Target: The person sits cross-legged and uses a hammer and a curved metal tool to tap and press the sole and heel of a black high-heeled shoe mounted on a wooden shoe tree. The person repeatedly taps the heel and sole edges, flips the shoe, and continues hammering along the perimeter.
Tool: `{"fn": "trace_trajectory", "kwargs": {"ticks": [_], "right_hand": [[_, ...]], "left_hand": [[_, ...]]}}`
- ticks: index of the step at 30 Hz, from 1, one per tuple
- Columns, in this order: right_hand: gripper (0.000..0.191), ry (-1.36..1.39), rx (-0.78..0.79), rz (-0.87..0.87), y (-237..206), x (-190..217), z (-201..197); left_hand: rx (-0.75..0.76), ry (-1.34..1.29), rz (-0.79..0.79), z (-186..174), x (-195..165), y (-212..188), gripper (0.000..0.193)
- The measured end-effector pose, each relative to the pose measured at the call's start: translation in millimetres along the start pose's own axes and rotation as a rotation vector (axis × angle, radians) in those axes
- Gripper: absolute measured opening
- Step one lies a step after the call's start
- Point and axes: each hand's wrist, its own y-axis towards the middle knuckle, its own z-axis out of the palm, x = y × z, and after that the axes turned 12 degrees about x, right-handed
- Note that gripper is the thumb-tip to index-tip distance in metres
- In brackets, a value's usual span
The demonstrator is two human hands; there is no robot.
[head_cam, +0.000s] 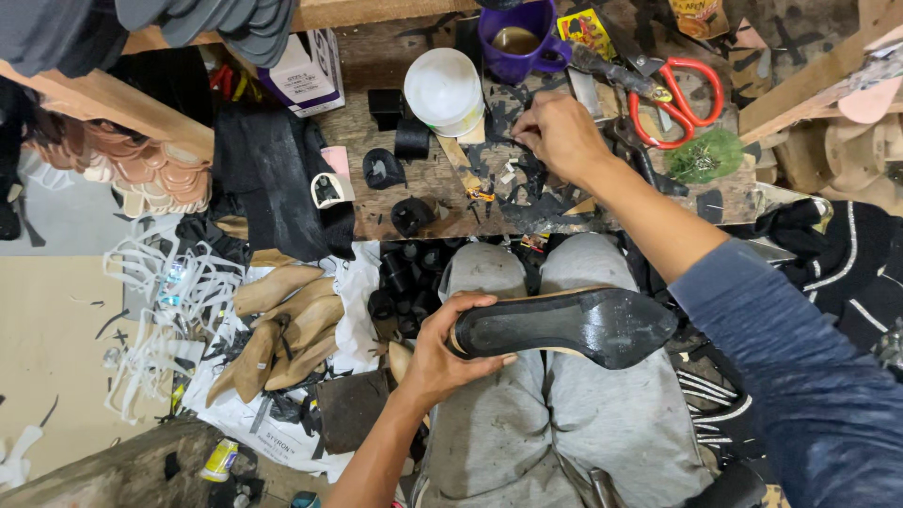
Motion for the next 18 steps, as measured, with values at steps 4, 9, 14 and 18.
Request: {"fn": "trace_trajectory", "kwargs": {"ticks": [4,9,14,18], "right_hand": [[0.010,0.013,0.057,-0.075,2.0,0.1,-2.4],[0.008,0.068,-0.175,-0.131,-17.0,-8.8,-16.7],[0.013,0.611,0.005,-0.018,-75.5,11.8,-36.1],[0.013,0.523,0.207,-0.042,-131.7,60.4,-37.7]], "left_hand": [[-0.005,0.001,-0.039,-0.8,-0.6,0.7,0.068],[0.005,0.013,0.100,1.0,5.9,5.7,0.068],[0.029,-0.075,0.040,5.5,8.5,4.4,0.067],[0.036,-0.096,0.068,6.4,3.4,8.1,0.066]]}}
